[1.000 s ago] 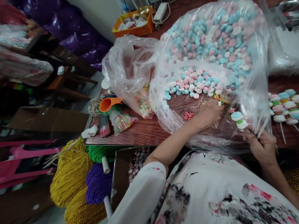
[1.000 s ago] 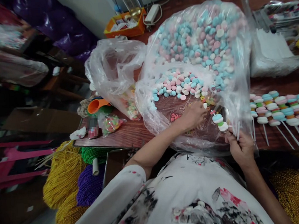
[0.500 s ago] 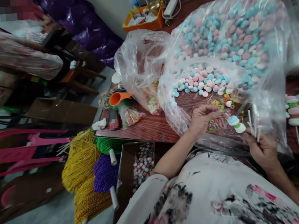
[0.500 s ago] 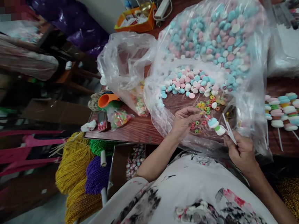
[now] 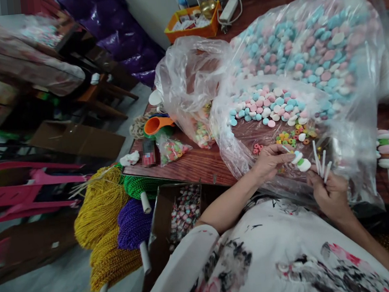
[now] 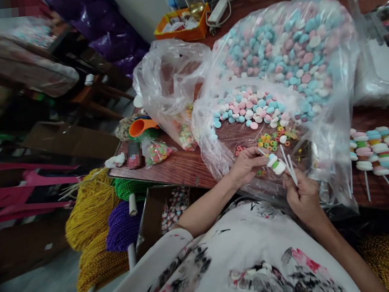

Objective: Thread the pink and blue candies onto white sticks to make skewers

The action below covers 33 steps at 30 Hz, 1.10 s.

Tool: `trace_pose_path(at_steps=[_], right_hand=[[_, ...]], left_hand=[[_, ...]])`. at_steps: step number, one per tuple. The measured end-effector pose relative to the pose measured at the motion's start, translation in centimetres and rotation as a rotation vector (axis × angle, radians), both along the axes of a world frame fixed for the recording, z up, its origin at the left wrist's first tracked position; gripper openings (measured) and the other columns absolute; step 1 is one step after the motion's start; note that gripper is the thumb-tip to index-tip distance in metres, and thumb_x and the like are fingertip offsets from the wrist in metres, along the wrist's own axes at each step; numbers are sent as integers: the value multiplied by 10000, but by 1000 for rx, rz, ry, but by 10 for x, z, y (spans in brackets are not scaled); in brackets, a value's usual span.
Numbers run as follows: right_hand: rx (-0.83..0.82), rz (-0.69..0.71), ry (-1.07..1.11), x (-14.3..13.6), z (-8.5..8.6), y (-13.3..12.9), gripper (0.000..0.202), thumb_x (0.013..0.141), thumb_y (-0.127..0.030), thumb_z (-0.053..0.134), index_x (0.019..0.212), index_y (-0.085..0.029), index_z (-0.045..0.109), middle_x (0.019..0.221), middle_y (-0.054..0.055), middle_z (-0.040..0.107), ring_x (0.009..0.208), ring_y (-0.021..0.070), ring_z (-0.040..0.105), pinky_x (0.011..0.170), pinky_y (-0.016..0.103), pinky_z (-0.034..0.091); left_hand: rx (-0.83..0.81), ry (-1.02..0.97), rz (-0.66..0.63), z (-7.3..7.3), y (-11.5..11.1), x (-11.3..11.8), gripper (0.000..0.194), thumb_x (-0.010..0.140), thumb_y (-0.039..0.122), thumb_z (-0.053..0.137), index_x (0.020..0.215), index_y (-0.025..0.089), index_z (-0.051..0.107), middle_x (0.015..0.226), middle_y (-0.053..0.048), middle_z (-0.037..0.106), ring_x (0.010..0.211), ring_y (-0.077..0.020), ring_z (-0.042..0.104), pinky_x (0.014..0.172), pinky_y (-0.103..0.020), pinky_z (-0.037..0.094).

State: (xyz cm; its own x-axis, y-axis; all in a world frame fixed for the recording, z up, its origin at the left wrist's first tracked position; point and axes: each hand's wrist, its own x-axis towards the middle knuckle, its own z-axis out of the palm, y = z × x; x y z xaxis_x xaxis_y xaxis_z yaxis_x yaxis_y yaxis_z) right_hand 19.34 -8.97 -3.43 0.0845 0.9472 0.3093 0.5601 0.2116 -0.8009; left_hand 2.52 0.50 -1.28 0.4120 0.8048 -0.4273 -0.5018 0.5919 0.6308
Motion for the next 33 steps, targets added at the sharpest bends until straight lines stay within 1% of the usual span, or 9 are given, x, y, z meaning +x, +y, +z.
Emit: trace_pose_path(at_steps=[6,10,14,18,22,25,29,31,33], right_hand=[[9,52,-18,0,9,22,125,903,-186,568,799,-222,628,623,-16,617,523,139,561,548,269,430],[-210,199,87,10,3,19,204,974,-274,547,811,-210,652,615,-23,604,498,119,522,534,257,413],[-349,167,259,15,-13,10,280,1003,-358,531,805,-194,644,598,-27,551,516,107,480,514,237,370],[-334,146,372,7,-20,11,277,1001,-352,536,782,-194,597,601,-33,515,538,101,448,522,233,353],[-259,115,326,-1,-23,12,214,985,-309,551,806,-199,591,609,-42,489,537,101,414,515,238,335],[-233,98,307,-3,-27,11,192,969,-293,564,806,-197,593,624,-39,495,550,103,418,522,239,345],[-248,-28,486,-2,-27,14,284,980,-338,569,734,-202,526,586,-51,445,514,90,385,486,232,302],[-265,-81,572,0,-24,16,285,974,-364,590,747,-203,529,562,-60,427,488,85,364,461,232,268],[-268,-91,573,1,-23,17,294,967,-382,602,744,-200,543,557,-57,436,484,86,368,459,235,266]], left_hand=[[1,22,39,-1,6,2,452,427,302,1010,752,139,742,772,17,732,697,-86,658,733,-242,518],[9,61,85,2,15,-3,417,401,277,1011,694,142,748,743,10,742,679,-84,649,720,-224,512],[68,54,69,6,19,-5,384,513,364,983,774,149,802,822,-32,778,733,-100,661,770,-234,510],[118,79,39,1,10,6,419,629,479,919,873,150,828,901,-65,792,809,-131,679,827,-255,503],[160,158,-4,-7,-7,19,563,602,615,890,906,145,823,816,-49,768,761,-138,661,801,-272,516],[285,239,-118,-8,-5,17,613,649,692,823,895,131,815,818,-47,754,765,-141,651,789,-274,523],[670,589,-159,-2,38,-9,491,899,608,629,1002,162,806,902,-51,761,840,-161,672,842,-294,529],[912,955,-104,-1,70,-22,324,948,415,622,1089,173,786,983,-76,758,936,-189,673,919,-324,516],[1074,1292,-225,-3,96,-31,235,925,269,632,1072,162,781,977,-98,731,969,-216,659,943,-352,507]])
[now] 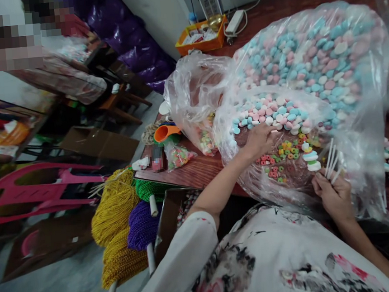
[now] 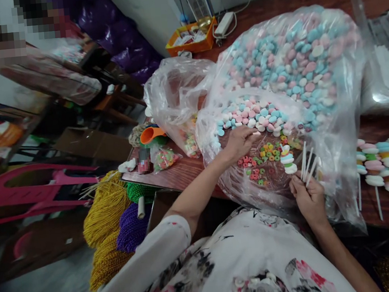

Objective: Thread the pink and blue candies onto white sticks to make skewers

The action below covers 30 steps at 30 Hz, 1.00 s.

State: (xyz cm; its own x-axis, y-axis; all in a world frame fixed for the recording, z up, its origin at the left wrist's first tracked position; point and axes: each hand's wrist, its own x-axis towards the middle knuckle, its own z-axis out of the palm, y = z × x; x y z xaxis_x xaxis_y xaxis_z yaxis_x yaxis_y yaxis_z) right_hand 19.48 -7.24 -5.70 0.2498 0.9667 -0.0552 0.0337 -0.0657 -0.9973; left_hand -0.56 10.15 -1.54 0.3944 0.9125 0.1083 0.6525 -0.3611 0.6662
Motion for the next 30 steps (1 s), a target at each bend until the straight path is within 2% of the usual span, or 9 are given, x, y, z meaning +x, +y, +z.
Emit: trace_pose_path(at_steps=[5,10,13,17,19,22,25,27,30], right_hand=[[20,47,-94,0,-4,-1,311,980,-388,582,739,-191,571,590,-39,479,524,93,411,501,244,314],[30,87,-76,1,-9,0,290,990,-374,571,762,-195,572,592,-43,476,535,97,424,521,248,329],[33,92,-73,2,-8,0,309,992,-365,567,733,-196,557,592,-40,475,535,97,418,521,251,325],[44,80,-62,0,-7,0,292,997,-347,561,747,-196,563,600,-40,472,538,97,415,512,249,317],[72,52,-62,0,-8,-1,257,1001,-330,555,780,-198,572,602,-44,470,536,98,419,511,247,321],[140,38,-107,1,-7,-6,179,1003,-289,545,857,-201,600,614,-49,479,539,102,444,525,247,354],[190,95,-227,2,2,-11,103,989,-242,553,935,-204,632,639,-47,505,549,106,471,556,252,390],[199,152,-318,2,11,-14,100,975,-223,565,901,-207,631,641,-43,511,545,106,470,556,255,382],[200,218,-423,1,25,-17,117,961,-222,562,871,-213,636,625,-36,513,533,114,467,546,262,368]], left_hand=[[80,486,-178,-8,26,1,266,960,189,507,1066,155,748,1093,-122,639,1045,-231,608,920,-352,501],[133,457,-188,-5,26,14,332,1006,313,466,1047,148,752,1130,-134,607,1075,-256,548,991,-408,463],[216,470,-226,-3,22,22,293,983,257,494,1008,121,753,1257,-151,599,1158,-279,513,1048,-435,437],[206,441,-215,-5,15,24,245,927,127,505,956,103,747,1172,-168,658,1177,-288,536,992,-417,483],[140,256,-172,-6,10,21,200,897,123,549,884,119,749,1090,-153,689,1104,-263,590,962,-407,504],[-122,-306,-58,-3,-5,13,138,865,236,664,918,149,757,948,-84,719,892,-185,654,841,-344,548],[-479,-862,52,7,-27,3,444,681,336,873,1080,183,753,893,-27,735,789,-137,670,744,-276,561],[-631,-1053,118,15,-42,-2,537,543,316,959,1032,191,772,873,-12,745,779,-131,680,753,-275,575],[-700,-1144,202,22,-60,-7,438,476,289,992,849,185,785,838,-1,751,770,-125,683,764,-278,586]])
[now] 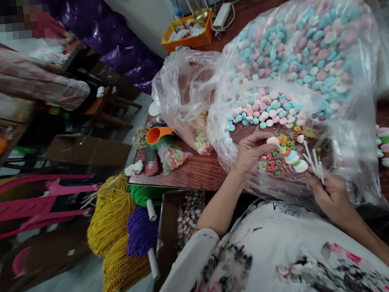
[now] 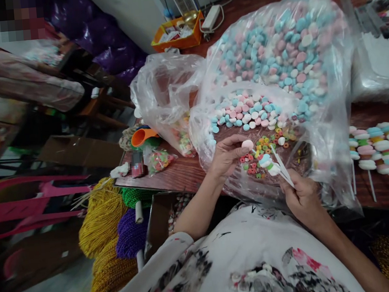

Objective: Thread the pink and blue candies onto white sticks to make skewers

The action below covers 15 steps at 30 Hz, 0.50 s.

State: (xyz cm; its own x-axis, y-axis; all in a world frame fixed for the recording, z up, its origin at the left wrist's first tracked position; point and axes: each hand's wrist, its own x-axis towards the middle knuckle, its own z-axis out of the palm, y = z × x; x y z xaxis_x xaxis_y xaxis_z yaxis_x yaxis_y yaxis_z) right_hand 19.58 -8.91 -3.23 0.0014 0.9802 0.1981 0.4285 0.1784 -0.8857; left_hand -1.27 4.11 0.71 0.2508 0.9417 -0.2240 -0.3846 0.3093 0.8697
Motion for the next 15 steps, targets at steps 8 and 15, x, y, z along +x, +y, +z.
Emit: trace_pose_path(at_steps=[8,15], right_hand=[[82,38,-135,-1,18,-4,153,925,-188,544,944,-212,693,607,-32,590,463,115,486,510,255,393],[157,53,-132,3,20,-7,176,920,-133,555,981,-207,704,623,-39,596,480,108,509,521,246,399]], left_hand=[[56,-31,75,-2,-18,2,421,471,315,998,813,206,780,943,-5,743,864,-137,682,740,-265,607],[36,-46,74,-6,-22,2,425,460,329,994,797,203,768,930,4,736,841,-130,694,650,-217,597]])
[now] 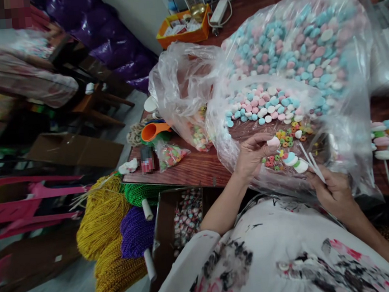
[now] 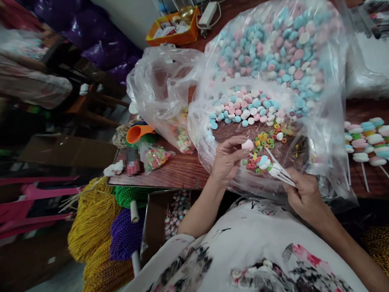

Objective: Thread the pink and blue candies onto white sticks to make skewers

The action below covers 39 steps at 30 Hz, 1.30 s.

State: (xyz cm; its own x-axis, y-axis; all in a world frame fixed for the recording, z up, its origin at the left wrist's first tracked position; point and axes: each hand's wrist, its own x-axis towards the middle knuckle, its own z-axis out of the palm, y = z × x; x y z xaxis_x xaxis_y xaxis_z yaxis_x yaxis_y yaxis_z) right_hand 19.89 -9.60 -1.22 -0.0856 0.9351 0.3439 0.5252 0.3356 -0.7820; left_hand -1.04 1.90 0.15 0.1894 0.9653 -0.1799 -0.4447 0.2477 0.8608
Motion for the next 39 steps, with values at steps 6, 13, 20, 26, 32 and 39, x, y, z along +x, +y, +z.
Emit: trace_pose_path(at_steps=[6,13,20,26,32,39], right_hand=[[-67,-58,4,-1,-8,-2,157,920,-183,560,961,-209,709,600,-35,574,492,125,523,530,263,398],[-72,-66,-50,-3,-4,-4,152,900,-203,549,953,-222,691,606,-15,611,489,148,517,531,285,385],[-42,-68,-55,-13,1,-7,170,903,-180,521,972,-224,670,680,9,639,563,164,535,580,300,394],[0,-72,32,-18,-3,-2,229,893,-136,537,1051,-214,683,671,-9,635,519,143,534,555,284,395],[-74,-97,67,-27,-16,4,180,902,-177,520,953,-214,689,611,-14,583,502,147,511,533,280,393],[-60,-161,44,-22,-15,13,170,906,-171,519,961,-212,675,676,5,653,550,151,569,563,263,432]], left_hand=[[-28,-17,32,0,-6,4,419,447,288,999,784,201,766,835,17,751,798,-128,706,733,-260,612],[205,164,137,-11,-10,10,366,576,392,964,833,215,775,876,5,761,828,-135,717,778,-280,601],[756,560,208,-8,-12,6,91,853,306,787,920,244,788,886,-38,786,878,-169,714,840,-354,574],[735,603,200,-8,-13,8,88,891,315,742,915,236,774,870,-34,778,828,-159,701,792,-334,568],[736,557,196,-14,-13,12,89,915,299,707,928,236,769,893,-33,774,852,-158,701,835,-341,573],[606,476,103,-8,-5,16,373,897,436,717,1219,247,725,1144,-70,718,1005,-165,702,898,-300,580]])
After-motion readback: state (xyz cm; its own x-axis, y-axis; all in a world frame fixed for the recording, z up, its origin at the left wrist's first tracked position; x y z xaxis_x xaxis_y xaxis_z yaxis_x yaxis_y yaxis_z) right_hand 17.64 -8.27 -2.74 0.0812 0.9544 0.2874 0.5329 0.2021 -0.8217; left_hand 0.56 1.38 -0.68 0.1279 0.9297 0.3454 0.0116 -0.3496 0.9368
